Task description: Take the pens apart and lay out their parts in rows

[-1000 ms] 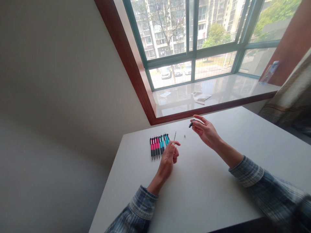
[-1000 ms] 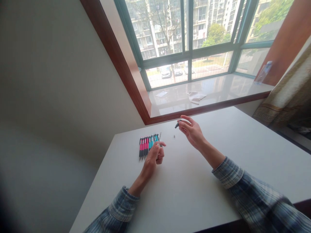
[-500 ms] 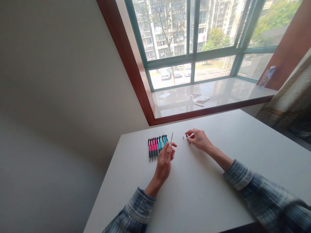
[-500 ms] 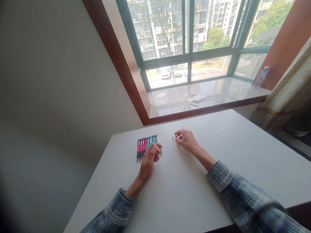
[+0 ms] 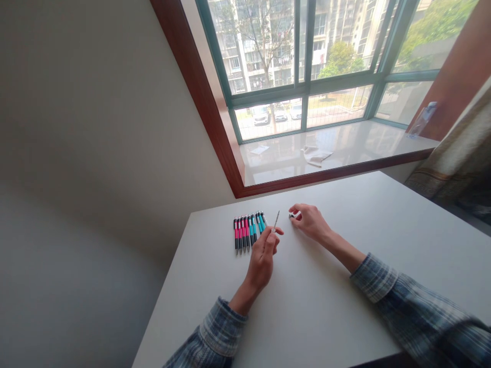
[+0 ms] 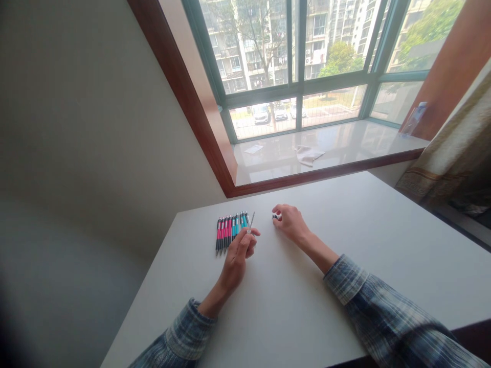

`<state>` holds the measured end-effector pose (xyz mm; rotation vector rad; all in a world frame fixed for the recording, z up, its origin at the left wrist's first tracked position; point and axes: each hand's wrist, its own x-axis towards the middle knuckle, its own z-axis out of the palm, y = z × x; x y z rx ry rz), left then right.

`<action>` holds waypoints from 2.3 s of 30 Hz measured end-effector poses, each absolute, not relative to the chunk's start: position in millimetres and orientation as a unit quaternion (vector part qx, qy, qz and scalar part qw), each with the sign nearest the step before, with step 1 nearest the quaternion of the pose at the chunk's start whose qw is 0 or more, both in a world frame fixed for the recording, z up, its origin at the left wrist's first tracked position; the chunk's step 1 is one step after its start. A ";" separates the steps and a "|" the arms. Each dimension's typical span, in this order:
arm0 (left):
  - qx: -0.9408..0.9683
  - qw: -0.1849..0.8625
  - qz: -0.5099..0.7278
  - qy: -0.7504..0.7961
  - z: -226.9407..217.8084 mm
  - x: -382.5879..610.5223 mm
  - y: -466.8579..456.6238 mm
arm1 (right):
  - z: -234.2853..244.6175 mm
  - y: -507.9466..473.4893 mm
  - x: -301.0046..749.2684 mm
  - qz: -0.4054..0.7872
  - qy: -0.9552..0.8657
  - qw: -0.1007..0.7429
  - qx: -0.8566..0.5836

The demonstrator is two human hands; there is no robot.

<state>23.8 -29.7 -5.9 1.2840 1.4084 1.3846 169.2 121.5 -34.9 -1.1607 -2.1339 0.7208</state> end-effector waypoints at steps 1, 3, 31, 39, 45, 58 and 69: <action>0.503 0.384 0.541 0.554 -5.3 23.8 -29.8 | -34.7 121.4 169.4 0.273 -0.803 0.300 -0.437; 0.502 0.388 0.537 0.555 -4.4 23.1 -30.1 | -34.2 121.9 170.6 0.277 -0.801 0.301 -0.436; 0.545 0.344 0.479 0.596 -13.9 9.0 -32.6 | -1.6 100.2 165.0 0.655 -0.612 0.376 -0.236; 0.530 0.350 0.483 0.603 -20.2 8.6 -31.5 | -6.8 124.3 183.0 0.473 -0.678 0.450 -0.337; 0.526 0.347 0.488 0.604 -14.9 15.6 -29.3 | -29.1 118.2 177.1 0.262 -0.805 0.369 -0.384; 0.543 0.344 0.475 0.600 -15.0 19.7 -25.8 | -28.3 100.9 158.3 0.070 -0.900 0.228 -0.366; 0.546 0.334 0.479 0.601 -11.8 17.6 -22.6 | -27.3 97.9 157.3 0.048 -0.918 0.192 -0.344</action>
